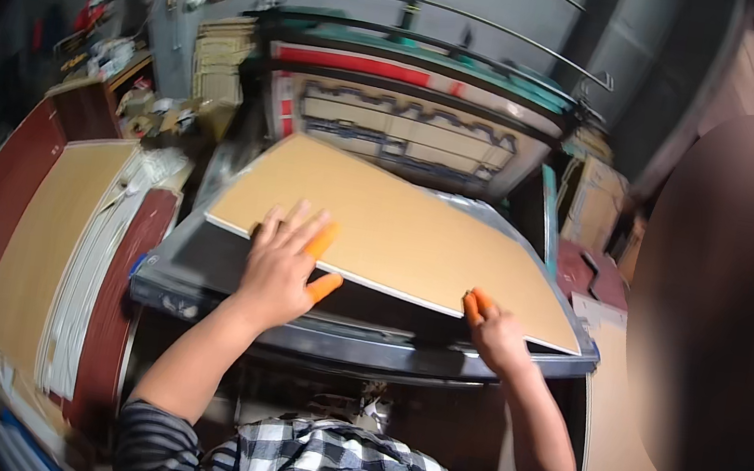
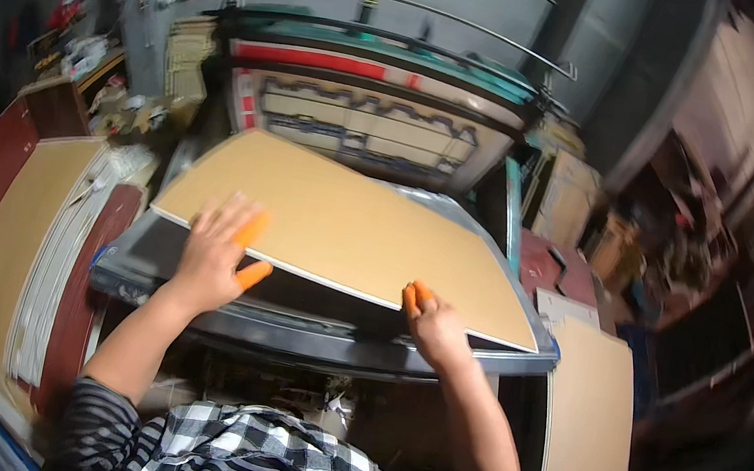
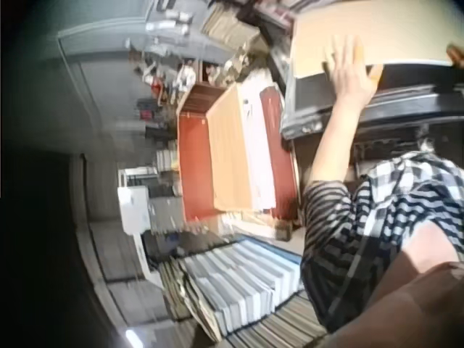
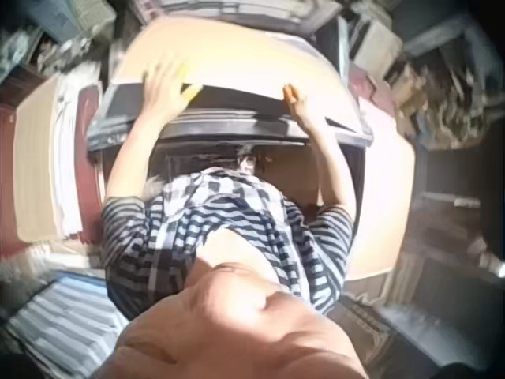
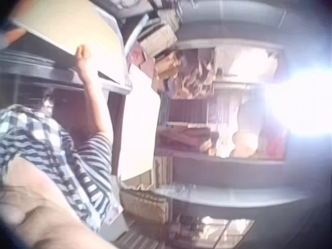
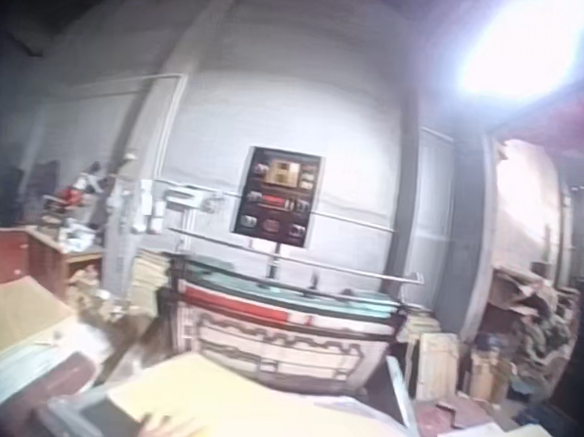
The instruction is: The person repeatedly places sheets of cardboard onto a hydraulic guillotine cutter, aligns them, and operates the machine to trim the edges. After each cut, the person removes the trimmed sheet and stacks it on a nearby table.
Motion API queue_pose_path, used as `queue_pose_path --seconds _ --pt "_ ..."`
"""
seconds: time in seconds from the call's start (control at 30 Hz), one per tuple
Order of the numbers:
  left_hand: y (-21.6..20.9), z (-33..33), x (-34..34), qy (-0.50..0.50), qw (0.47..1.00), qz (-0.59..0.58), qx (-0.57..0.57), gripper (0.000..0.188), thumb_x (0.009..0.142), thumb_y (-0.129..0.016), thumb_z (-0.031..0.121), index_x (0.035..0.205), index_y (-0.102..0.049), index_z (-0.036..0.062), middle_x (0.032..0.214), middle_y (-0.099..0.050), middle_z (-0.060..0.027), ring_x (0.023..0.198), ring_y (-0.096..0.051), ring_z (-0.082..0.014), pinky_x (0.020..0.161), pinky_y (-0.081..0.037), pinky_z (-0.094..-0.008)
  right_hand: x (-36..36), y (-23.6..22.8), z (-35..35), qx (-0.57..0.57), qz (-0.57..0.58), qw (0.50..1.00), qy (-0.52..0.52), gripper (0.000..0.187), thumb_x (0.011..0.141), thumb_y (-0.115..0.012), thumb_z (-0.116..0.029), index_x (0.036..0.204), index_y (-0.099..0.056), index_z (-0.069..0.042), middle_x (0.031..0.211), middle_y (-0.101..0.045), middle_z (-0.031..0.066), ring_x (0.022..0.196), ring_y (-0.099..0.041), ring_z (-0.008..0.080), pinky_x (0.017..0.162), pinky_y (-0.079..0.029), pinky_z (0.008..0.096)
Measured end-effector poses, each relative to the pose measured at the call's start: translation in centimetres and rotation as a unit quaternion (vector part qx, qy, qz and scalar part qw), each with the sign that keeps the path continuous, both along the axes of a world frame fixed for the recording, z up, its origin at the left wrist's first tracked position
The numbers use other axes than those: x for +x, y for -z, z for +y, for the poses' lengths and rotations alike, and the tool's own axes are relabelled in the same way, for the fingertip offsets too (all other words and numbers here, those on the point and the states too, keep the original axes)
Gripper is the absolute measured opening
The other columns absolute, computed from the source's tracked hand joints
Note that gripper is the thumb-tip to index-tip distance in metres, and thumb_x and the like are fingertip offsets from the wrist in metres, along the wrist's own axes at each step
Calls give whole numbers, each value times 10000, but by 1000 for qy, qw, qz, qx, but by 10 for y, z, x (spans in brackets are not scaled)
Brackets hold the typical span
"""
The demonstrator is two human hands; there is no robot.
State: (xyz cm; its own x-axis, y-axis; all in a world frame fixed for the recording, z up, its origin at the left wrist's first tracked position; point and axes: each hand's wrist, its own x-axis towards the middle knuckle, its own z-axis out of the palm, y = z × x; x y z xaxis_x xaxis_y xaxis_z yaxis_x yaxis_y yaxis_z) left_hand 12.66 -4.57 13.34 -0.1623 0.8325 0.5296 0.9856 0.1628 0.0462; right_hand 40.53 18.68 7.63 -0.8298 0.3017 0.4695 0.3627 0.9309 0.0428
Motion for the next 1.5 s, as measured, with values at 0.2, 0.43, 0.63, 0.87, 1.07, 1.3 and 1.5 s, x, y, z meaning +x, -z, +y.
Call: queue_pose_path --seconds 0.2,0.43,0.63,0.87,1.07,1.3,1.5 --pt "93 -21 -72 -113 922 -153 -336 763 896 -411 671 1480 -344 185 1562 -260 -64 1438 -212 -325 1164 -155 -474 -32 42 -17 -226 -132 963 -59 757 868 -498 -640 1238 -526 20 1355 -485 227 1335 -370 372 1105 -262 481" --pt "112 -5 -91 -47 920 -151 -357 723 919 -376 639 1461 -381 160 1575 -229 -50 1447 -186 -328 1174 -137 -454 -36 32 -61 -211 -155 961 93 757 884 -522 -592 1330 -466 17 1414 -431 223 1366 -325 368 1113 -238 479" --pt "117 25 -88 -93 920 -140 -354 687 944 -362 584 1471 -363 144 1574 -231 -51 1440 -192 -339 1163 -142 -481 -41 50 -15 -233 -181 954 55 759 915 -462 -591 1368 -419 16 1445 -390 229 1388 -294 360 1121 -228 455" --pt "128 47 -135 -187 896 -166 -367 610 960 -402 508 1476 -349 188 1555 -277 -25 1425 -227 -342 1141 -202 -477 -130 52 17 -300 -246 917 92 733 901 -470 -626 1337 -446 -38 1436 -378 202 1327 -362 389 1095 -309 429" --pt "122 46 -132 -196 901 -190 -336 632 947 -444 493 1454 -378 121 1534 -320 -56 1417 -251 -339 1138 -209 -482 -136 71 27 -307 -162 935 78 558 865 -616 -540 1098 -569 -35 1186 -553 186 1154 -515 360 983 -414 394" --pt "106 59 -52 -43 929 -193 -312 793 872 -462 647 1437 -401 94 1524 -323 -81 1420 -219 -352 1146 -170 -485 -137 59 21 -325 -212 916 101 838 839 -497 -700 1329 -484 -21 1442 -400 179 1364 -331 341 1110 -280 449" --pt "95 56 -44 -65 914 -202 -346 836 863 -475 668 1462 -360 96 1552 -270 -97 1432 -202 -366 1162 -173 -476 -141 67 21 -270 -220 930 117 890 819 -489 -733 1360 -458 -26 1459 -371 198 1363 -328 367 1116 -293 385"
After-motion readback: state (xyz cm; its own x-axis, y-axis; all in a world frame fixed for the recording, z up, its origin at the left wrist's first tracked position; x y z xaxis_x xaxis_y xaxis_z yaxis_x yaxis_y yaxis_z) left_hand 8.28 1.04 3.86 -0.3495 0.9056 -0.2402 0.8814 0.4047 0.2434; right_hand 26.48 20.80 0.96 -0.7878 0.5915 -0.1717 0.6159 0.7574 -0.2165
